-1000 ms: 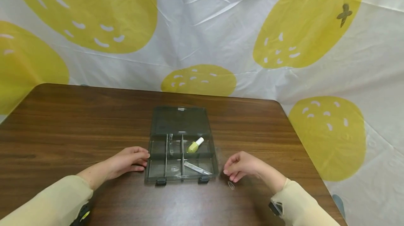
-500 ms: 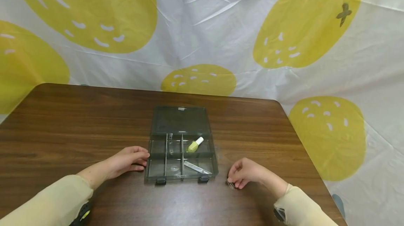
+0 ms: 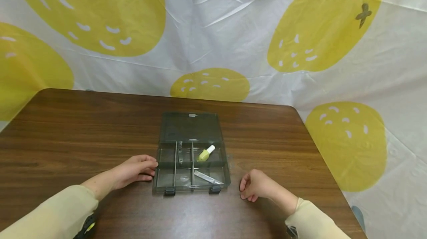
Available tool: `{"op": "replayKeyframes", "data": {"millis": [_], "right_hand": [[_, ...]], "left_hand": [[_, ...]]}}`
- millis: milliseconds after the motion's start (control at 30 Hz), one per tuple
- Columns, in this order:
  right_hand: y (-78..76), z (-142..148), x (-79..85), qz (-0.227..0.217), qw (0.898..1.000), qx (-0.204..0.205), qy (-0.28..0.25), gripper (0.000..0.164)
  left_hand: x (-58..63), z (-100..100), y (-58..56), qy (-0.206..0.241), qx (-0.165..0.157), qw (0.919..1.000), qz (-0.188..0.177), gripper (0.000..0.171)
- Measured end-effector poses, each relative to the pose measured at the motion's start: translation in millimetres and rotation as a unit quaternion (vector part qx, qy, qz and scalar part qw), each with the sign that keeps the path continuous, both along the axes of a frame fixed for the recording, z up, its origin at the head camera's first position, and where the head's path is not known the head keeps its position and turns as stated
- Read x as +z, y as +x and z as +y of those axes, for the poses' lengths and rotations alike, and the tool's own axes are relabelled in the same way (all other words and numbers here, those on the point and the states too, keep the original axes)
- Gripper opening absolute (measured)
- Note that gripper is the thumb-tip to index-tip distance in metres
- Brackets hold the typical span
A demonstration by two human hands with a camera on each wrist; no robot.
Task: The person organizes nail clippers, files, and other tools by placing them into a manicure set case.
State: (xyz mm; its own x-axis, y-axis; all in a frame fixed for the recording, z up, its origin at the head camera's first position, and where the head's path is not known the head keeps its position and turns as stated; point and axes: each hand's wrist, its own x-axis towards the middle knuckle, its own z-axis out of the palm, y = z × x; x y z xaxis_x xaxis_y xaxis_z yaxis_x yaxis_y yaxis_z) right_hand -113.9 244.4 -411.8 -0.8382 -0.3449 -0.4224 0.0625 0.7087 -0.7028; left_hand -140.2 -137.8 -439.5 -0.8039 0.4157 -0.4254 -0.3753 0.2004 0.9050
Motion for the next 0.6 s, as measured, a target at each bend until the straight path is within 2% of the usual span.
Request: {"op": "replayKeyframes", "data": {"millis": [133, 433, 600], "right_hand": [[-2.9, 2, -1.1, -0.014, 1.000, 0.002, -0.006, 0.012], [-9.8, 8, -1.4, -0.081, 0.996, -0.014, -0.044, 0.011], [-12.5, 10, 2.2, -0.099, 0.993, -0.016, -0.061, 0.012]], "left_hand": [[0.1, 0, 0.0, 0.000, 0.000, 1.0000, 0.001, 0.049], [0.3, 0, 0.2, 0.000, -0.001, 1.0000, 0.003, 0.051], [0.5, 0, 0.2, 0.000, 0.000, 1.0000, 0.003, 0.051]]}}
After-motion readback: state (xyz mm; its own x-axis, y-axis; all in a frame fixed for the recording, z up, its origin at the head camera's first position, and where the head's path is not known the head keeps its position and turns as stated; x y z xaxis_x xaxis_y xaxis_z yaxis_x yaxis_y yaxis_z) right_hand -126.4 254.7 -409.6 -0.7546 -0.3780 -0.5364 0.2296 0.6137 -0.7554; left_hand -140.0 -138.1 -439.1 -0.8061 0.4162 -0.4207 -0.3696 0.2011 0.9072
